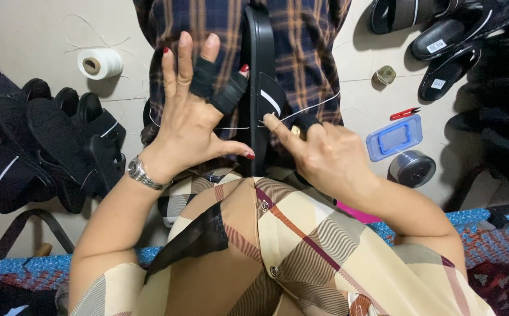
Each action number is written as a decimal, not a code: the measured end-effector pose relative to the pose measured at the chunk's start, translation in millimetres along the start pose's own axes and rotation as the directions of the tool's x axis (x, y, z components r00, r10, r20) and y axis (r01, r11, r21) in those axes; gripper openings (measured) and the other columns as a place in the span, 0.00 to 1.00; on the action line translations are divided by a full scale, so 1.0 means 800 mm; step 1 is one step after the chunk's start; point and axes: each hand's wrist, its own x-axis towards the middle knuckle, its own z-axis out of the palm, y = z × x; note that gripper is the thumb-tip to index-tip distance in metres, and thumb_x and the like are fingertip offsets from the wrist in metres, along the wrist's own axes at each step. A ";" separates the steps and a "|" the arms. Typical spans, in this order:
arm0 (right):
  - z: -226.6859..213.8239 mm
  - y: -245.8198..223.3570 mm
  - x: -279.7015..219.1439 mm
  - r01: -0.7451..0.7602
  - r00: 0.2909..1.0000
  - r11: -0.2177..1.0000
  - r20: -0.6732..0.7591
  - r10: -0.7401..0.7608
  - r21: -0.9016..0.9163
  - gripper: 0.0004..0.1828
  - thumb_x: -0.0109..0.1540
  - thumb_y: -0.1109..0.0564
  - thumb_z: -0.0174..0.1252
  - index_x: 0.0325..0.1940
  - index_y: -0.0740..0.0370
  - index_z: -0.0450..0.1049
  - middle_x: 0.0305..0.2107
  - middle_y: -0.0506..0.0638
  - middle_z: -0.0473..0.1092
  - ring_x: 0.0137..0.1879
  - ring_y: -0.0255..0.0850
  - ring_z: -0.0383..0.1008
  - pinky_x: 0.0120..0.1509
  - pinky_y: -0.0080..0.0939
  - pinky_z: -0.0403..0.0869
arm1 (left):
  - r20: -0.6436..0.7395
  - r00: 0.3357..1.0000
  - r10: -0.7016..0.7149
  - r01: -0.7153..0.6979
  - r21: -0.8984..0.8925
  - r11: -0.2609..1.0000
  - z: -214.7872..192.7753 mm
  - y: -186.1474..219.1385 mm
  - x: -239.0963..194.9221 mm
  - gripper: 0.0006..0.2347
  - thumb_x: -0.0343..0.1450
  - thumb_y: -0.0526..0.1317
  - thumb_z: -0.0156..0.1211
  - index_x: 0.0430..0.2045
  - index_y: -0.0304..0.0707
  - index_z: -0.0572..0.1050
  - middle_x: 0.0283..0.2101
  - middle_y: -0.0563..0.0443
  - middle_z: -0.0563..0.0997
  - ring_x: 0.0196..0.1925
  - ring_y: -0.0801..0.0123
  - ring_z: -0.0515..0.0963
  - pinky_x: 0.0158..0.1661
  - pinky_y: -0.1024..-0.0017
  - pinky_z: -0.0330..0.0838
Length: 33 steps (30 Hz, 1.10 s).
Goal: The person sits on the floor and sews a black shoe using a needle and white thread. They repeatedly push the needle through the shoe material and pull the thread to secure the stitching.
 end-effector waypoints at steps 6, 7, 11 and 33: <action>-0.001 -0.012 0.032 0.015 0.998 1.000 -0.055 -0.014 0.001 0.43 0.52 0.64 0.51 0.74 0.52 0.64 0.18 0.44 0.48 0.20 0.37 0.58 0.22 0.40 0.64 | -0.123 0.989 0.087 -0.095 -0.060 0.994 0.016 -0.018 0.002 0.60 0.54 0.86 0.65 0.77 0.45 0.62 0.75 0.32 0.39 0.72 0.32 0.25 0.67 0.31 0.20; -0.005 -0.011 0.043 0.038 0.999 0.998 -0.024 -0.037 0.046 0.30 0.62 0.58 0.50 0.71 0.53 0.65 0.17 0.44 0.52 0.20 0.38 0.61 0.19 0.40 0.63 | -0.139 0.985 0.104 -0.114 -0.065 0.991 0.018 -0.021 0.001 0.59 0.57 0.87 0.60 0.76 0.44 0.63 0.75 0.31 0.40 0.72 0.32 0.25 0.68 0.32 0.21; -0.013 0.008 0.043 -0.023 0.999 0.943 0.049 0.007 0.331 0.18 0.68 0.50 0.56 0.60 0.57 0.67 0.19 0.46 0.62 0.21 0.44 0.68 0.18 0.48 0.65 | -0.326 0.942 0.075 -0.111 -0.092 0.990 0.034 -0.012 -0.013 0.51 0.59 0.82 0.61 0.69 0.43 0.69 0.74 0.29 0.46 0.75 0.29 0.35 0.71 0.28 0.33; 0.082 0.030 0.015 0.015 0.979 0.702 -0.152 0.133 0.712 0.13 0.60 0.54 0.66 0.45 0.54 0.72 0.19 0.50 0.67 0.27 0.52 0.75 0.34 0.46 0.74 | 0.423 0.904 -0.066 0.419 -0.842 0.340 -0.023 -0.017 -0.092 0.07 0.65 0.35 0.70 0.34 0.37 0.87 0.30 0.46 0.88 0.32 0.72 0.81 0.36 0.68 0.79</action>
